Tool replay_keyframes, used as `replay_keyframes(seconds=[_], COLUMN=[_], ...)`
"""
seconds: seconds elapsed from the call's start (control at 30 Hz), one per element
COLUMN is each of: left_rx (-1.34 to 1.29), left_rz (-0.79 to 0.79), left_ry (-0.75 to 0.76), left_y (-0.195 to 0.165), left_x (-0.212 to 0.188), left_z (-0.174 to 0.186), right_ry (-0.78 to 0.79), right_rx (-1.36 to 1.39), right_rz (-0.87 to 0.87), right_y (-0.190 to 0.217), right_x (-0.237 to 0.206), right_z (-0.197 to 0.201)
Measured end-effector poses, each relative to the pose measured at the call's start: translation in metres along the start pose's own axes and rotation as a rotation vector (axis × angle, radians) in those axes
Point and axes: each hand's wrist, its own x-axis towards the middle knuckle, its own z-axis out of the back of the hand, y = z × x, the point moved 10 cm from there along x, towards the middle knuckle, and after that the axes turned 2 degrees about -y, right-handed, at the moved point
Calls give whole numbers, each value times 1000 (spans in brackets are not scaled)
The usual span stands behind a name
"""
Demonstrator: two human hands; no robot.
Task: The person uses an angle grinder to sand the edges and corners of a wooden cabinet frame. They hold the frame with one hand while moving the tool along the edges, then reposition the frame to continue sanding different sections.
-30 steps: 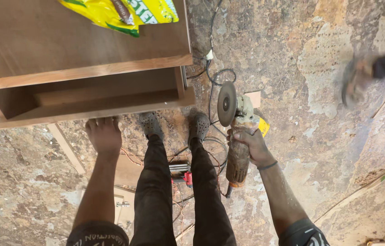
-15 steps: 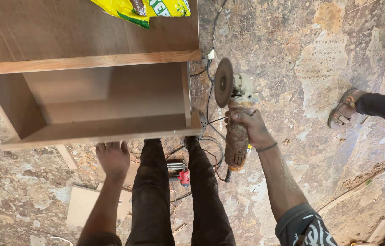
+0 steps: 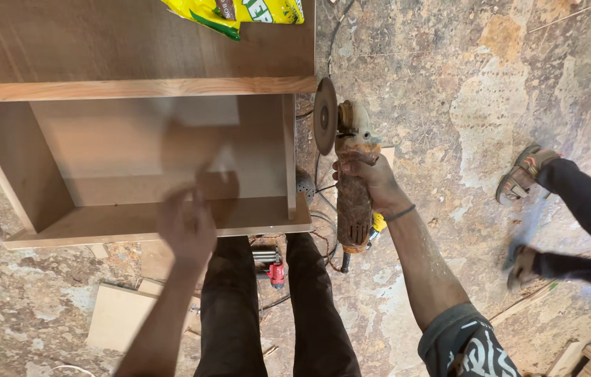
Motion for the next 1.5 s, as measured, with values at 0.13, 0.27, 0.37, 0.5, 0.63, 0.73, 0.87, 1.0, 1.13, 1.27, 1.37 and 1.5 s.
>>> replay_keyframes(seconds=[0.13,0.27,0.37,0.5,0.63,0.73,0.87,1.0,1.13,1.27,1.37,1.5], left_rx=[172,215,265,264,300,304,296,281,273,263,280,315], left_rz=[-330,-273,-404,-415,-411,-414,-403,-426,-449,-444,-449,-432], left_ry=[-119,216,94,123,140,129,128,119,100,90,95,112], left_y=[-22,-12,-26,-19,-13,-13,-13,-18,-24,-27,-29,-28], left_x=[116,189,199,196,197,199,200,199,199,199,199,201], left_z=[-43,-119,-120,-122,-126,-128,-128,-125,-121,-120,-120,-122], right_ry=[-6,-10,-4,-3,-35,-63,-26,-22,-26,-28,-6,3], right_rx=[-22,-45,-24,-48,-76,-174,-177,-138,-63,-73,-98,-95], right_rz=[2,20,39,11,6,11,46,21,-34,-45,-12,4], right_y=[11,18,24,26,26,27,29,23,15,10,8,-3], right_x=[-4,-5,-6,-4,-1,0,2,3,5,7,5,3], right_z=[-11,-21,-26,-30,-28,-25,-25,-20,-15,-7,-4,2])
